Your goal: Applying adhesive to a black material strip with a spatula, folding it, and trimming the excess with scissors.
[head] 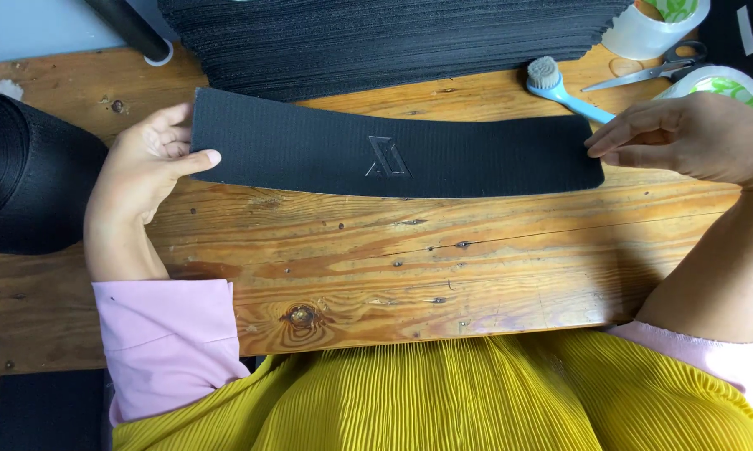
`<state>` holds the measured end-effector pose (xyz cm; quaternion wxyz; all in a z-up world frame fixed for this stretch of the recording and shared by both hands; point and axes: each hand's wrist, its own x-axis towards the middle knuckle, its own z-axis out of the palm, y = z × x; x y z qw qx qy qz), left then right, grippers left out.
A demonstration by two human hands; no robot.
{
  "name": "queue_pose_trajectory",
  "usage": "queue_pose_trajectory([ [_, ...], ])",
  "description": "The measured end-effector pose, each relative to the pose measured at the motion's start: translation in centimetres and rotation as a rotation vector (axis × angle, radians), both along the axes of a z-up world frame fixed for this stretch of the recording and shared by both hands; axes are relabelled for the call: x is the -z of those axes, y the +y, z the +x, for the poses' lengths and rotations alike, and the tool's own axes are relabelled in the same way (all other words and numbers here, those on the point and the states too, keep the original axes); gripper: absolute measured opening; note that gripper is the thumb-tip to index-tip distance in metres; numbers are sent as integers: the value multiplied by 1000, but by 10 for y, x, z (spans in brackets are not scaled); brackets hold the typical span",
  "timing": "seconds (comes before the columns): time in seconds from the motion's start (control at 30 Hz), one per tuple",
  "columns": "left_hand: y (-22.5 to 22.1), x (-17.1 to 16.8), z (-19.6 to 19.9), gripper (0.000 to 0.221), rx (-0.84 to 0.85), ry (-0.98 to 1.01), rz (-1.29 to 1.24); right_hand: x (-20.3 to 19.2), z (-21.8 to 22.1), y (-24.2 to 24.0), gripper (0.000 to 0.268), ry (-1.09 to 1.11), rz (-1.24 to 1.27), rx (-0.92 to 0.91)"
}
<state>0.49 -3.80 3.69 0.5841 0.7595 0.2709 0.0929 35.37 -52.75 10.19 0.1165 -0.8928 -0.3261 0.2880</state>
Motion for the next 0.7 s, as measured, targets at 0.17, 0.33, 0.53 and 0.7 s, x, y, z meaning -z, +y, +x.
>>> queue_pose_trajectory([
  [0.17, -13, -11, 3, 38, -67, 63, 20, -1, -3, 16, 27, 34, -147, 60],
  [0.33, -6, -1, 3, 33, -57, 7, 23, -14, -22, 36, 25, 96, -259, 148],
  [0.53, -9, 0, 4, 31, -67, -36, 17, -7, -20, 31, 28, -4, -249, 126],
  [0.7, -14, 3, 10, 28, -49, -195, -13, 5, -22, 44, 14, -413, 350, -172],
])
